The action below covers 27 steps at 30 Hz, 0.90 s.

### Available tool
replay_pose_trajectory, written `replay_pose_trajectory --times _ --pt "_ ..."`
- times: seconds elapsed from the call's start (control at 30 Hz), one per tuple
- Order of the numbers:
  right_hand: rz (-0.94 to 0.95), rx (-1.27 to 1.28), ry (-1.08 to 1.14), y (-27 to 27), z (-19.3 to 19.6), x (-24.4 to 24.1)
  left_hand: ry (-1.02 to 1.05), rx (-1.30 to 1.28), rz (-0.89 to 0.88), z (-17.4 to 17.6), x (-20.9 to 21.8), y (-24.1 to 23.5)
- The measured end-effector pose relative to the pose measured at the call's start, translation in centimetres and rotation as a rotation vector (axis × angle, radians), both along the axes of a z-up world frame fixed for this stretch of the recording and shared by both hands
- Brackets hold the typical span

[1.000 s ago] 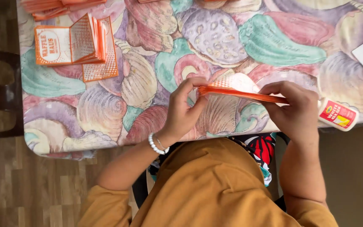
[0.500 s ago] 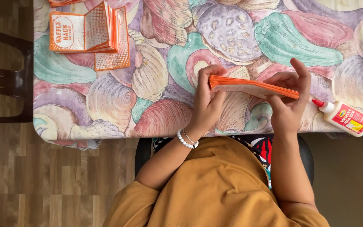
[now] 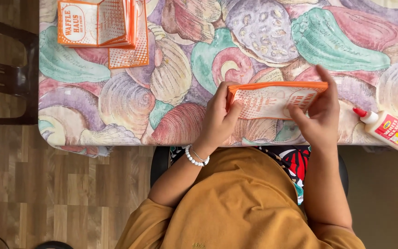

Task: Applying glue to the edges of paper bags and folding them to seal them.

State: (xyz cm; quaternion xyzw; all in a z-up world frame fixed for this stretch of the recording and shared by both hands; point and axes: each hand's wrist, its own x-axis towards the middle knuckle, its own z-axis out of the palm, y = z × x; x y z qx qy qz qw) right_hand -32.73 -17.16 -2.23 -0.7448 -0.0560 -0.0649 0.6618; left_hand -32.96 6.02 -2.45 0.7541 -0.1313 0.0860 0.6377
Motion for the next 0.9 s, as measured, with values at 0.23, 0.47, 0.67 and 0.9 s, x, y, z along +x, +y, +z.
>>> replay_pose_trajectory --times 0.23,0.47,0.67,0.9 --pt "0.083 -0.874 -0.702 1.4 7.5 -0.6 -0.131 0.091 -0.135 4.8 -0.8 2.2" --pt "-0.005 -0.198 -0.050 4.0 3.9 -0.2 -0.054 -0.360 -0.110 4.1 -1.2 3.3" --pt "0.053 -0.093 -0.015 2.5 3.7 -1.2 0.345 -0.606 -0.078 -1.1 -2.1 -1.3" --pt "-0.143 -1.263 0.248 -11.9 6.5 -2.3 0.343 -0.733 0.114 -1.4 -0.6 -0.2"
